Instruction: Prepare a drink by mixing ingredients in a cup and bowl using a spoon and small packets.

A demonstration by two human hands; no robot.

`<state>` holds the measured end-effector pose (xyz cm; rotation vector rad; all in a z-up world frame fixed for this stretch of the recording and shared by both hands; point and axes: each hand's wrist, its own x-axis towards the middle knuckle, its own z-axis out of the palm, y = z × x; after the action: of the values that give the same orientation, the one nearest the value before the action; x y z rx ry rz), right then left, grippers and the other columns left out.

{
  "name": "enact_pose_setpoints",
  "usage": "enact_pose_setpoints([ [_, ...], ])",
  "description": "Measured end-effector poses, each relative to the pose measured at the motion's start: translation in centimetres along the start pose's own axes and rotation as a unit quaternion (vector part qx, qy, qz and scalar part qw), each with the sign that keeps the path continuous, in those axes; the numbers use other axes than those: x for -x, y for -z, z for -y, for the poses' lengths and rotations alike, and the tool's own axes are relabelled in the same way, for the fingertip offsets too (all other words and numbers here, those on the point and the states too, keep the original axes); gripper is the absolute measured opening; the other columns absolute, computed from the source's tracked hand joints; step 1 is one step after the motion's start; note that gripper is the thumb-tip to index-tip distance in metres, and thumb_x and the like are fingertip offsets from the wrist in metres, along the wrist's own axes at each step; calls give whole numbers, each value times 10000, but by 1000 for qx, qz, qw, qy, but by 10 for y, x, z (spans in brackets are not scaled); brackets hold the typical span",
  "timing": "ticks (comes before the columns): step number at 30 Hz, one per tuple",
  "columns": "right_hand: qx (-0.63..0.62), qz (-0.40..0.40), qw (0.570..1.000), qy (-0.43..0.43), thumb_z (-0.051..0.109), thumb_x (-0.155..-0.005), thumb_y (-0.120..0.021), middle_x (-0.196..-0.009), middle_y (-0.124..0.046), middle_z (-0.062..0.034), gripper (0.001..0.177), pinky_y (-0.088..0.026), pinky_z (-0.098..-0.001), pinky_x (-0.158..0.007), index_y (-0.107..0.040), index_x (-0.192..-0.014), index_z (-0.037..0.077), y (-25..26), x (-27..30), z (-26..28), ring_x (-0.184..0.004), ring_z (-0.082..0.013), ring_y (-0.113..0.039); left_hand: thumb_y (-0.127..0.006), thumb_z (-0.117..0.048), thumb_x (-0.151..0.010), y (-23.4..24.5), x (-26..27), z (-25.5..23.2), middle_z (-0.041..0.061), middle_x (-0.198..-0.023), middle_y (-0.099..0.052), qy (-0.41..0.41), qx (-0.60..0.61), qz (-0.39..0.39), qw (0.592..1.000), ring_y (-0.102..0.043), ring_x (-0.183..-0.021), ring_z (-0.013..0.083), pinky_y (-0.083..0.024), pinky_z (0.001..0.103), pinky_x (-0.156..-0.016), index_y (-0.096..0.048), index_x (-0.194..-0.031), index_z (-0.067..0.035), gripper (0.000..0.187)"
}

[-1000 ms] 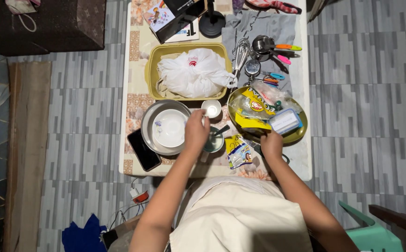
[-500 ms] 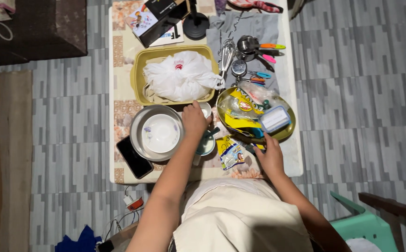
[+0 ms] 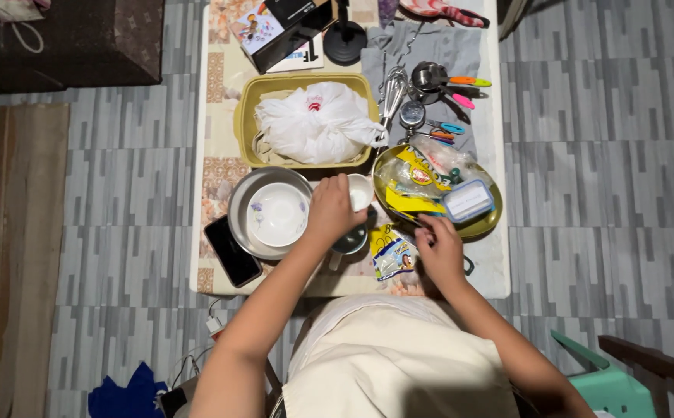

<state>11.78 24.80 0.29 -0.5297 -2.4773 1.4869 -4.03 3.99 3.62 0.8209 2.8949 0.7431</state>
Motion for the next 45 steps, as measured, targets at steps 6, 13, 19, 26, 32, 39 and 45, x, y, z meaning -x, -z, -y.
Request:
enact_pose_setpoints([
  [6, -352, 122, 920, -121, 159, -962, -686, -1193, -669, -27, 375, -511, -280, -937, -593, -1309, 55, -39, -16, 2, -1086, -129, -641, -865, -312, -657, 67, 24, -44, 182, -986, -594, -80, -4, -51, 995, -583, -973, 373, -481, 479, -863, -535, -1060, -1, 607],
  [13, -510, 213, 804, -222, 285, -975, -676, -1203, -615, -38, 413, -486, -328, -973, -517, -1312, 107, -33, -8, 33, -1086, -127, -599, -846, -316, -637, 99, 47, -64, 162, -994, -592, -111, 8, -67, 992, -587, -978, 351, -481, 462, -851, -556, -1070, -12, 603],
  [19, -509, 166, 814, -225, 211, -932, -706, -1088, -637, -31, 360, -526, -360, -935, -516, -1221, 113, -37, 6, 14, -1010, -146, -622, -864, -395, -676, 92, 62, -53, 166, -1027, -605, -134, 15, -27, 991, -589, -1013, 351, -462, 459, -887, -550, -1180, 13, 720],
  [26, -350, 39, 919, -180, 125, -898, -771, -1045, -609, -30, 404, -511, -265, -829, -495, -1187, 67, -53, 14, -13, -945, -112, -622, -812, -504, -797, 90, 84, -1, 210, -1141, -652, -39, 27, -63, 997, -613, -1107, 348, -405, 514, -1018, -351, -1515, 79, 1034],
  [32, -165, -17, 979, -118, 170, -836, -845, -1049, -601, -59, 522, -513, -249, -797, -479, -1184, 38, -61, 16, -3, -923, -113, -620, -750, -454, -877, 82, 119, 46, 213, -1208, -673, 65, 6, -85, 994, -620, -1140, 354, -374, 559, -1068, -285, -1556, 59, 969],
  [39, 58, -51, 996, -34, 251, -756, -911, -1019, -628, -135, 621, -527, -352, -829, -516, -1164, 0, -63, 18, 27, -900, -226, -631, -737, -404, -877, 75, 147, 69, 185, -1249, -689, 126, 33, -81, 988, -627, -1172, 348, -388, 578, -1069, -250, -1574, 31, 956],
  [45, 131, -69, 987, 64, 238, -744, -917, -1126, -593, -189, 617, -520, -416, -895, -529, -1156, -9, -68, 19, 29, -1008, -334, -626, -737, -393, -880, 68, 157, 79, 183, -1255, -687, 137, 32, -76, 987, -624, -1167, 350, -380, 581, -1070, -207, -1585, 24, 976],
])
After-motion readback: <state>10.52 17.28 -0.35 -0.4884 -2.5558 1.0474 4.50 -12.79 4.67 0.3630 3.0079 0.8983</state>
